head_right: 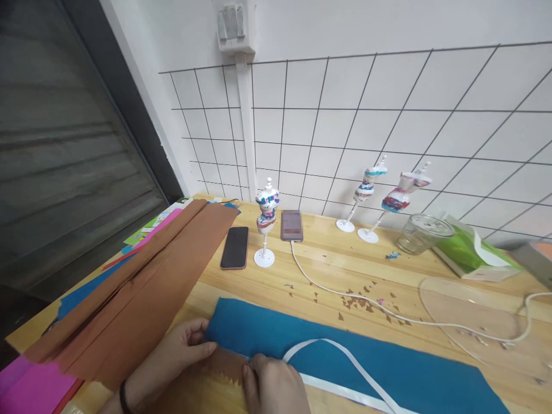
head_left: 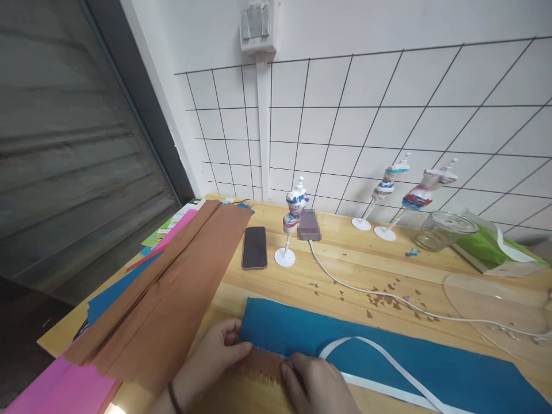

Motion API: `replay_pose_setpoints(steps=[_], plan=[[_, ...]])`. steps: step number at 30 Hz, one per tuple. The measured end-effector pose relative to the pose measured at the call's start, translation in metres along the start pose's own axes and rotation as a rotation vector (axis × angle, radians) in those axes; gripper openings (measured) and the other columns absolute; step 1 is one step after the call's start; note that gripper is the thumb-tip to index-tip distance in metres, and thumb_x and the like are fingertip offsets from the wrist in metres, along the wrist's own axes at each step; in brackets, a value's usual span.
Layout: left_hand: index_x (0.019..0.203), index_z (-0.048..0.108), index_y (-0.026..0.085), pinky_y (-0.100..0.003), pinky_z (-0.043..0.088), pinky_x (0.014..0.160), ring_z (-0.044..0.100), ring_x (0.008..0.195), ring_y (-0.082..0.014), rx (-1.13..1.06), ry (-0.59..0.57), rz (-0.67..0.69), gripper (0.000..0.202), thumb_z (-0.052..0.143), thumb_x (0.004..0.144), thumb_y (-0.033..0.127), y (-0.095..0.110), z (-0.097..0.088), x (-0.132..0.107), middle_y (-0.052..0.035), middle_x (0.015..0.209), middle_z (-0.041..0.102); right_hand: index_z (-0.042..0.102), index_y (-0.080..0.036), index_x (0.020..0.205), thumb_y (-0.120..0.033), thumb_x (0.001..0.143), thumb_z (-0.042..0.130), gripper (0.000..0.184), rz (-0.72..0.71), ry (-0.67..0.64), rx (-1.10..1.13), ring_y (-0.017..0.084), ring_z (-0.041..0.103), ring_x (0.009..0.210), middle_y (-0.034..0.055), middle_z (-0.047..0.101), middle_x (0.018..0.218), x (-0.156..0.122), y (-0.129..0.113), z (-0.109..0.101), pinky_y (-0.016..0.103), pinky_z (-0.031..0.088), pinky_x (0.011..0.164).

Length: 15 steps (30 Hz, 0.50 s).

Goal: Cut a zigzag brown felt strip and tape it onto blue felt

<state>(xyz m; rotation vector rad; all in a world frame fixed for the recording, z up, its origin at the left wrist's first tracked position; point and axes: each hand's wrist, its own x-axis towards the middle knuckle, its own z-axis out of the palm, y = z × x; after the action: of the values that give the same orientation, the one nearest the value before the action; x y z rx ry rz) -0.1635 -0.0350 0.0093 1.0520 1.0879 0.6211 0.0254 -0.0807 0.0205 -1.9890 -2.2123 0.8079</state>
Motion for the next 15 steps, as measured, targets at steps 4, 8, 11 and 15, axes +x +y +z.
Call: replay_pose_setpoints(steps=[4,8,11,15], plan=[[0.076,0.055,0.015,-0.022,0.04,0.051,0.055,0.059,-0.0136,0.023,0.032,-0.037,0.032,0.07,0.061,0.039,-0.007,-0.0016,0.0015,-0.0015,0.069,0.063,0.063,-0.022,0.068,-0.025,0.087,0.037,0.032,0.022,-0.006,-0.021,0.023,0.067,0.071,0.0056,0.072,0.073,0.0028,0.0008,0.0011,0.024,0.037,0.054],[0.074,0.055,0.015,-0.022,0.04,0.052,0.056,0.06,-0.0141,0.023,0.04,-0.034,0.031,0.07,0.061,0.038,-0.0078,-0.0018,0.0024,-0.0019,0.069,0.063,0.064,-0.022,0.069,-0.025,0.088,0.035,0.034,0.03,-0.003,-0.064,0.025,0.067,0.074,0.0068,0.072,0.075,0.0042,0.0,-0.001,0.026,0.036,0.054],[0.074,0.055,0.015,-0.023,0.04,0.053,0.057,0.063,-0.0151,0.019,0.042,-0.033,0.03,0.07,0.062,0.038,-0.0067,-0.0015,0.0021,-0.0014,0.068,0.063,0.064,-0.023,0.069,-0.024,0.088,0.035,0.035,0.023,-0.008,-0.072,0.024,0.067,0.074,0.0069,0.073,0.076,0.004,-0.0014,-0.0029,0.026,0.034,0.054],[0.074,0.055,0.015,-0.023,0.041,0.055,0.058,0.064,-0.0151,0.0,0.033,-0.03,0.03,0.071,0.062,0.038,-0.0075,-0.0018,0.0019,-0.0022,0.071,0.065,0.064,-0.023,0.066,-0.027,0.088,0.036,0.036,0.033,-0.012,-0.077,0.024,0.067,0.071,0.006,0.072,0.073,0.0045,-0.0012,-0.0027,0.026,0.032,0.052]])
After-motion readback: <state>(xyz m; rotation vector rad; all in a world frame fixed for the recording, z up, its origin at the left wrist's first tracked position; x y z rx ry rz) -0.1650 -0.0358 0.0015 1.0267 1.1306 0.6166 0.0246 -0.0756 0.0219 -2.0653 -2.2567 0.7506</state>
